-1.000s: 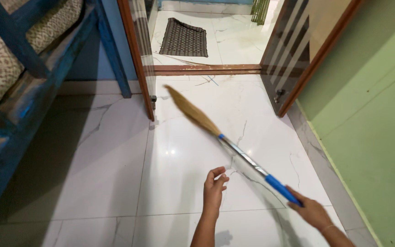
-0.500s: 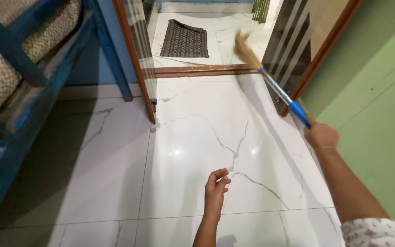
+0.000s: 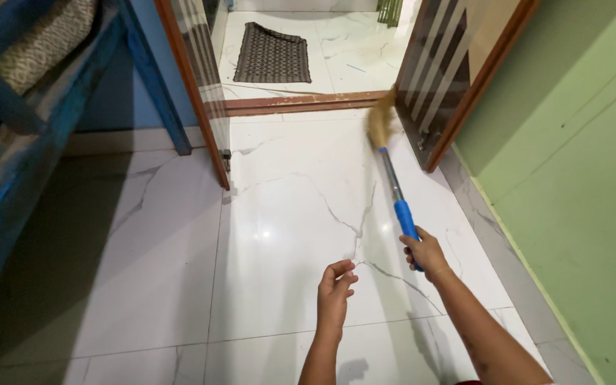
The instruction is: The person sweeps the tiled floor using a broom and then folds a small rug by hand.
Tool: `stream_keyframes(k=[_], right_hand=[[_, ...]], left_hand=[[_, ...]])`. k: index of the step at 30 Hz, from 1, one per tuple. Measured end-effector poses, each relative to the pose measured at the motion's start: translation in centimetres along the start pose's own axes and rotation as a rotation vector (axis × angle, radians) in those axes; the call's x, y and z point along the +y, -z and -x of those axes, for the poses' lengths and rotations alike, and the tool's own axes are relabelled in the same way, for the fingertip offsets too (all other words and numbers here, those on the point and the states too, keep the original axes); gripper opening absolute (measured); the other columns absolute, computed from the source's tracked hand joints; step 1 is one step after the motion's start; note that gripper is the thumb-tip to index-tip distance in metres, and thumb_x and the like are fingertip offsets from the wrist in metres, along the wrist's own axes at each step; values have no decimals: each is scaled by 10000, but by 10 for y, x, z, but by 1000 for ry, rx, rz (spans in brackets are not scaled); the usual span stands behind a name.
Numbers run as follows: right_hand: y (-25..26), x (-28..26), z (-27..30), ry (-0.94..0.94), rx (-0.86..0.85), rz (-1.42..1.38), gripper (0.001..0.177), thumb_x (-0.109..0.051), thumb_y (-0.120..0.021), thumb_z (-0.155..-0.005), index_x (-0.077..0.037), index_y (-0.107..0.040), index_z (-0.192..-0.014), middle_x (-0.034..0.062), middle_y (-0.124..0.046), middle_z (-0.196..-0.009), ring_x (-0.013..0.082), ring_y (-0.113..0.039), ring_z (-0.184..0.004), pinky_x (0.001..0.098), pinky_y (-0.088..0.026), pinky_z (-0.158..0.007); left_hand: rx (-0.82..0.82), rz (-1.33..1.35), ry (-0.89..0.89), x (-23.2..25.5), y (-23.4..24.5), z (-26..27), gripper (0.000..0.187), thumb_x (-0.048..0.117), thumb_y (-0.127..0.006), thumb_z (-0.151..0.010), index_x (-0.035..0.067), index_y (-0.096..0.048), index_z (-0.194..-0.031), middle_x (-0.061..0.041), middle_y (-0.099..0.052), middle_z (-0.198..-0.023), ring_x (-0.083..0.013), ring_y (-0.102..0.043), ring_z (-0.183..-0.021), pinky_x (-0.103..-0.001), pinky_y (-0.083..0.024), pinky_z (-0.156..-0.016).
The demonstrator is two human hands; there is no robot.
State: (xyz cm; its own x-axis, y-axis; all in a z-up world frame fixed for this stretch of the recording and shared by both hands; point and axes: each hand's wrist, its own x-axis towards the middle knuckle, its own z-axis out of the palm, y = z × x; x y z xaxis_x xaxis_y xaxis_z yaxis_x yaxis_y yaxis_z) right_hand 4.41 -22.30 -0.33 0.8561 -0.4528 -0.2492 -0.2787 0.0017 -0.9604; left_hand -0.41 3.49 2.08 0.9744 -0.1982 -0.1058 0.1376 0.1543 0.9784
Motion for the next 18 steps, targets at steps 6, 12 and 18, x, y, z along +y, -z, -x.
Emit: stream_keyframes(k=[6,12,18], right_hand=[[-27,4,54,15,-102,-212,687,-201,-678,-868,-144,-463,-1518,62,-582,-720,135,-470,-472,295,-406,-409],[-92,-8,114,-248,-304,-449,682,-233,-652,-878,-199,-430,-1522,22,-516,-697,87,-381,-435,252,-329,-369],[-132,-15,99,-453,-441,-631,512,-236,-659,-920,-152,-486,-1395,-10,-494,-719,50,-372,-462,214,-307,-383]], left_hand=[[26,-27,49,13,35,-6,344,249,-601,-922,136,-660,-1241,22,-699,-1237,-123,-679,-1053,-320,-521,-880],[17,-79,62,16,91,-30,356,237,-632,-922,105,-670,-1249,11,-700,-1206,-111,-647,-978,-295,-522,-825],[19,-148,133,22,101,-49,370,207,-664,-905,126,-655,-1265,-16,-704,-1198,-147,-610,-879,-317,-519,-786]])
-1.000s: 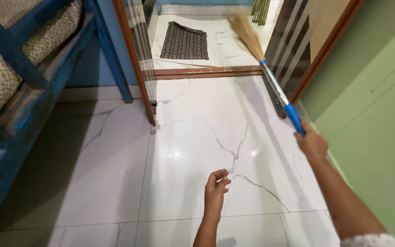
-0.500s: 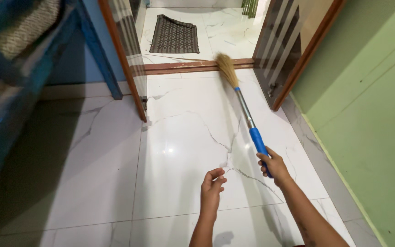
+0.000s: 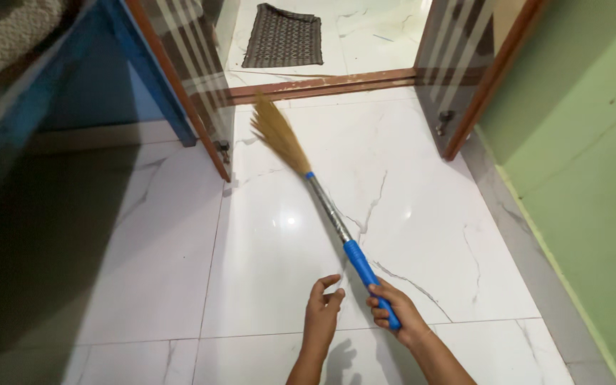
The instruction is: The person sweeps the tiled floor using a broom and then folds a small rug by hand.
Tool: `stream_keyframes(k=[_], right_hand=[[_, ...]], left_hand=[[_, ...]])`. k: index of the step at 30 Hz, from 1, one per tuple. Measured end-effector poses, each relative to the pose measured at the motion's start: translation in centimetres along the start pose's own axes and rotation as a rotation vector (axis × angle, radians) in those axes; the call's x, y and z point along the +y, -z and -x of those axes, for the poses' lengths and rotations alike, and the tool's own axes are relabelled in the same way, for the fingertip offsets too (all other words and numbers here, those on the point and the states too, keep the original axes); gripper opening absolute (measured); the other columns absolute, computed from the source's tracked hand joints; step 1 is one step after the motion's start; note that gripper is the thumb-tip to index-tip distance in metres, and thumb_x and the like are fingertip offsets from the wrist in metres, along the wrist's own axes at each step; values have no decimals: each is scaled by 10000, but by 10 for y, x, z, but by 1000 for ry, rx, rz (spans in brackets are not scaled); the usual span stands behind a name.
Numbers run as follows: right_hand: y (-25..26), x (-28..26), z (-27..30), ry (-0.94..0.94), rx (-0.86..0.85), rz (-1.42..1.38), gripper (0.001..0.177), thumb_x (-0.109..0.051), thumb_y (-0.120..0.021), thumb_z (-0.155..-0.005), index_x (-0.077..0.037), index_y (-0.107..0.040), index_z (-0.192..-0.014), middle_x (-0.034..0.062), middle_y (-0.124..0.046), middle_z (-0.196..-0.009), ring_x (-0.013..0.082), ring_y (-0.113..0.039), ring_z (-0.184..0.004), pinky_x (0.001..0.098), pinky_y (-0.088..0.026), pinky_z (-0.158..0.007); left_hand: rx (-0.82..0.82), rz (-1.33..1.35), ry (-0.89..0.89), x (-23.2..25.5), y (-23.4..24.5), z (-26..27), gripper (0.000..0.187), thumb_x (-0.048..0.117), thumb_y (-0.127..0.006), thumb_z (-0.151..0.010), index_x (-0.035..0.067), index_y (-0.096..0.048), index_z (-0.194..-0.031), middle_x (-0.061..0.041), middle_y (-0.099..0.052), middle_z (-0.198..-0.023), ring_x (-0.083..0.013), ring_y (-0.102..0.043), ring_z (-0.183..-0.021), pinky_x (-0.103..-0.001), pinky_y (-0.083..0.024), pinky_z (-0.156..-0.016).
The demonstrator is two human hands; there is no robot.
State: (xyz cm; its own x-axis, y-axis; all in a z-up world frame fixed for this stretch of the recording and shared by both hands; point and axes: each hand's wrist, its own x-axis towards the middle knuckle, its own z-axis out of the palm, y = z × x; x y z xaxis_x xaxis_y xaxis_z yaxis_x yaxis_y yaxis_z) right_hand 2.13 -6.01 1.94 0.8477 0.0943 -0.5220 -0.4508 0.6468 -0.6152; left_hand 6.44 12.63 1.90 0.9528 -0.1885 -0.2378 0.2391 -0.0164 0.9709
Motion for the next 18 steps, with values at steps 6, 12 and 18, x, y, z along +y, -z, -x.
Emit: stream_keyframes(k=[6,12,18], right_hand=[[-36,-18,-7,168,139,-71,534,-240,-628,-937,-164,-472,-1442,-10,-493,-725,51,-383,-487,213,-334,-408],[-74,-28,17,225,263,63,643,-247,-582,-919,-241,-401,-1535,14,-488,-695,72,-391,-461,231,-352,-390],[-99,-2,16,70,5,-1,643,-240,-606,-921,-183,-435,-1538,2,-502,-700,62,-374,-419,217,-325,-351]], left_hand=[[-89,-115,4,27,3,-10,397,215,-660,-904,131,-631,-1291,-18,-670,-1307,-151,-670,-947,-317,-525,-911],[-132,-78,-25,37,-6,-21,541,207,-672,-920,119,-500,-1425,-36,-594,-1405,-161,-657,-1033,-323,-532,-926],[-96,278,-150,54,5,-27,748,161,-651,-948,141,-248,-1578,-104,-532,-1400,-167,-631,-1073,-326,-547,-906]])
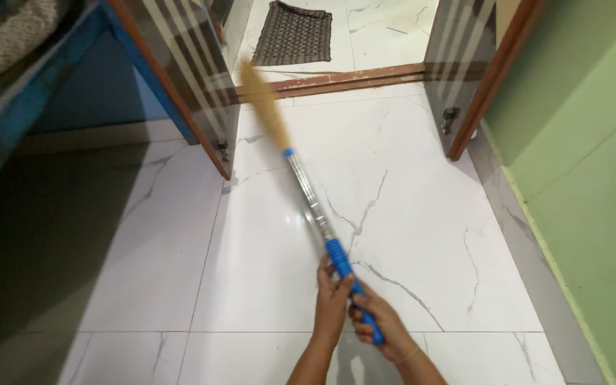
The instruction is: The person sweeps the tiled floor using a broom and then folds a small rug by hand.
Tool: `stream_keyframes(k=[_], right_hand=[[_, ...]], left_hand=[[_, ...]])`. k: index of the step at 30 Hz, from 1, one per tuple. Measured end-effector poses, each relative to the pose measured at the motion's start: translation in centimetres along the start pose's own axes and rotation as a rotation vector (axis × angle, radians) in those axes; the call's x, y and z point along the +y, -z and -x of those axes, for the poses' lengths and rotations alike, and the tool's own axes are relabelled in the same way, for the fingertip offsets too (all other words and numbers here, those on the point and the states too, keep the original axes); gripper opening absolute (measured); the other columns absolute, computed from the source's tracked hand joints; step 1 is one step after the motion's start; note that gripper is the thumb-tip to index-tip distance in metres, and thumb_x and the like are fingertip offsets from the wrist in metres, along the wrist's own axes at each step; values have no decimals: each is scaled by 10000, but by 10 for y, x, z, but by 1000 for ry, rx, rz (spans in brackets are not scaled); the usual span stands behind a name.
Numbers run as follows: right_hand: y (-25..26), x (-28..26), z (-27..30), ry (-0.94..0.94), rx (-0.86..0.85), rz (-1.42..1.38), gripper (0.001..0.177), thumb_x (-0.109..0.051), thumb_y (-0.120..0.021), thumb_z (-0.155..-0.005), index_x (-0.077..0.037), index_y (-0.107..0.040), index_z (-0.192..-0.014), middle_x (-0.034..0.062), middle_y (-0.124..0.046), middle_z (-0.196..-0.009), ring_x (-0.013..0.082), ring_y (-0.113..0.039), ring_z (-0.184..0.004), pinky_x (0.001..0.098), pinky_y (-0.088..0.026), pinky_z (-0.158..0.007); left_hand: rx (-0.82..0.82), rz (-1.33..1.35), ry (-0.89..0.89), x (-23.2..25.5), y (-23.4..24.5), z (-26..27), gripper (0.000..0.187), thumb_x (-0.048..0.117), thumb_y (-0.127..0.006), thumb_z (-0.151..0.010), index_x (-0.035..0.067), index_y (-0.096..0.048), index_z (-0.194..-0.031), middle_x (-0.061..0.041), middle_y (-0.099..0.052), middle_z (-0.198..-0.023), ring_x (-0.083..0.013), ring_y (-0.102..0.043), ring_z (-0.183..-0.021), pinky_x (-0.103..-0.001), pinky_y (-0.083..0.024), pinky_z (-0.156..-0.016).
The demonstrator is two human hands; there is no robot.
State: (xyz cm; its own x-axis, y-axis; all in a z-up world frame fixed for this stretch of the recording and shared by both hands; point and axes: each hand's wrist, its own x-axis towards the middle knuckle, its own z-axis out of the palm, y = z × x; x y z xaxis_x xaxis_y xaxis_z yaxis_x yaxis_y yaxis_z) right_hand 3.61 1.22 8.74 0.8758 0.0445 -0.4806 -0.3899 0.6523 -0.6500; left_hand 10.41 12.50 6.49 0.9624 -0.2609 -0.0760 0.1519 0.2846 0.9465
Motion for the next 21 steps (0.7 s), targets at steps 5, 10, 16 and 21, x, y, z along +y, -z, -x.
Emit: stream_keyframes(k=[5,10,16,21], right_hand=[[-6,29,-13,-225,-28,-151,589,-182,-602,-918,-283,-486,-1486,-6,-490,-729,65,-375,-459,213,-306,-387],[23,21,-36,-119,10,-248,570,-145,-604,-915,-246,-480,-1462,-14,-498,-742,38,-375,-457,197,-296,-364],[36,4,-43,71,199,-207,411,-146,-546,-945,-174,-445,-1343,-3,-488,-752,61,-395,-472,224,-328,-379],[38,-5,-32,131,220,-191,443,-167,-516,-921,-246,-442,-1350,-36,-463,-727,41,-392,-458,209,-322,-366]], left_hand=[[245,-201,284,14,8,-4,932,138,-689,-883,228,-122,-1616,-193,-639,-1200,-215,-664,-854,-354,-573,-756],[123,-116,340,-27,-5,-38,947,73,-651,-848,251,-119,-1610,-124,-602,-1225,-210,-658,-838,-354,-571,-684],[-21,71,394,-48,-46,-74,815,32,-664,-892,108,-233,-1580,-220,-602,-1182,-278,-712,-807,-371,-607,-639],[-104,-23,346,-12,-68,-59,761,29,-640,-891,116,-277,-1554,-146,-599,-1225,-248,-729,-849,-367,-620,-662]])
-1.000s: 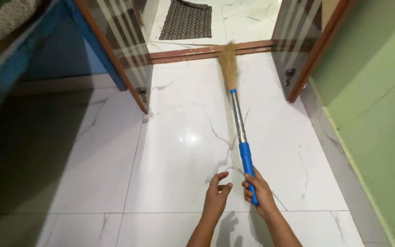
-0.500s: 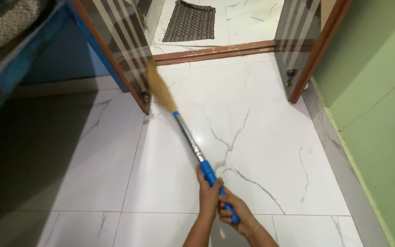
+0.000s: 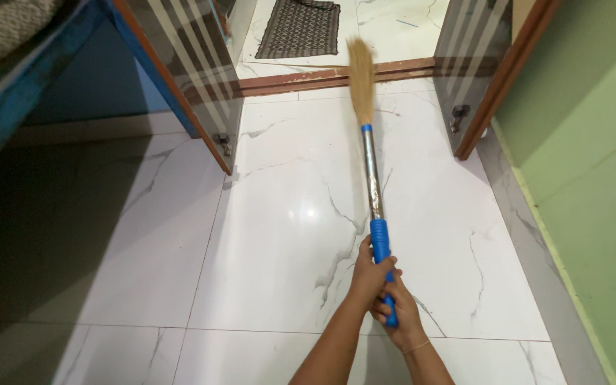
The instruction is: The person sweeps the tiled floor using a broom and then folds a small rug by hand.
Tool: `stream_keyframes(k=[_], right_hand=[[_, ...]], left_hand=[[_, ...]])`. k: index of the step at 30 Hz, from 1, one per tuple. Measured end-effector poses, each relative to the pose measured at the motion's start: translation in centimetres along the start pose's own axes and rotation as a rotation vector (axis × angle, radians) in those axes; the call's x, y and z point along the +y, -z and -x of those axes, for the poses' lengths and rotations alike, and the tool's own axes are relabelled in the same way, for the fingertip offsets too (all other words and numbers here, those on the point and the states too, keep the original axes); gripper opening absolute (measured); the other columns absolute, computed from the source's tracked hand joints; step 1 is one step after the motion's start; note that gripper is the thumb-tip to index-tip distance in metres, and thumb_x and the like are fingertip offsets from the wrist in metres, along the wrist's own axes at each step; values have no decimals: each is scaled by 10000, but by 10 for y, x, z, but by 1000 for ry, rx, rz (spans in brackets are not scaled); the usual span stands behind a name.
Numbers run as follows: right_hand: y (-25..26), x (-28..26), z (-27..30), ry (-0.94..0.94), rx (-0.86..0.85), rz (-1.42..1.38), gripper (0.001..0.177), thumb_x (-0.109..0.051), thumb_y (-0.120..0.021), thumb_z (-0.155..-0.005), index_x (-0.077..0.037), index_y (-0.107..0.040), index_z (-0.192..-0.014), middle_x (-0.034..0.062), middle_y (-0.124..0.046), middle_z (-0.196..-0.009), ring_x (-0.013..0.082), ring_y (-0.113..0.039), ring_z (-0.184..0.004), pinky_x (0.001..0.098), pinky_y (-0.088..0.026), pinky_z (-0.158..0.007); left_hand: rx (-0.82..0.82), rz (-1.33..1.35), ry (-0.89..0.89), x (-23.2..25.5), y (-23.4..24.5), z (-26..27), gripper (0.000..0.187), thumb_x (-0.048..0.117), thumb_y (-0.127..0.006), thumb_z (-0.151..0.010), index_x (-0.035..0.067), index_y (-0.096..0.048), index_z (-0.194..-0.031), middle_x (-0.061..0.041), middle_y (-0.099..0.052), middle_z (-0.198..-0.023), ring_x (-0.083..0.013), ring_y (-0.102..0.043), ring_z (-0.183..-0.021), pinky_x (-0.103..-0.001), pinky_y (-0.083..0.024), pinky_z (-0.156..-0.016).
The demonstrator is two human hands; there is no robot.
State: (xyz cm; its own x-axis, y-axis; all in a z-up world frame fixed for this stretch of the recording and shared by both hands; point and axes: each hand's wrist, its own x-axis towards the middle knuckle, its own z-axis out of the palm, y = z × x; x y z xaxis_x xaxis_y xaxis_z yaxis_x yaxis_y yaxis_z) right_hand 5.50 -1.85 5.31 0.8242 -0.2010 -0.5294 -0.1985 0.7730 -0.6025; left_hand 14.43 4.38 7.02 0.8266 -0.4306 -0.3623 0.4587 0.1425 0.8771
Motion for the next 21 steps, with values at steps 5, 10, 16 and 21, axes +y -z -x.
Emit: stream_keyframes(k=[5,10,16,21], right_hand=[[-11,14,6,6,-144,126,433,-166,-485,-924,-140,-438,-1353,4,-504,-734,81,-438,-431,249,-388,-363],[-34,32,18,-112,-173,230,610,-129,-514,-884,-229,-430,-1480,17,-496,-668,82,-428,-411,252,-385,-356],[-40,46,20,-214,-168,201,631,-113,-526,-879,-256,-449,-1489,-3,-489,-681,69,-405,-423,239,-364,-366],[-30,40,6,-181,-96,112,586,-133,-508,-885,-211,-476,-1465,2,-498,-695,72,-398,-423,236,-351,-360]], left_hand=[[128,-39,-66,11,19,31,722,54,-628,-901,120,-300,-1540,-139,-628,-1244,-234,-721,-906,-339,-613,-756],[284,-113,-160,-16,60,44,676,77,-637,-893,99,-365,-1511,-121,-681,-1231,-220,-696,-1015,-325,-585,-858],[304,-158,-75,-46,89,33,640,127,-672,-912,73,-415,-1495,-141,-692,-1225,-209,-681,-1078,-318,-545,-928],[262,-241,-56,-42,69,10,700,184,-719,-870,68,-405,-1485,-155,-693,-1178,-241,-694,-986,-345,-574,-841]])
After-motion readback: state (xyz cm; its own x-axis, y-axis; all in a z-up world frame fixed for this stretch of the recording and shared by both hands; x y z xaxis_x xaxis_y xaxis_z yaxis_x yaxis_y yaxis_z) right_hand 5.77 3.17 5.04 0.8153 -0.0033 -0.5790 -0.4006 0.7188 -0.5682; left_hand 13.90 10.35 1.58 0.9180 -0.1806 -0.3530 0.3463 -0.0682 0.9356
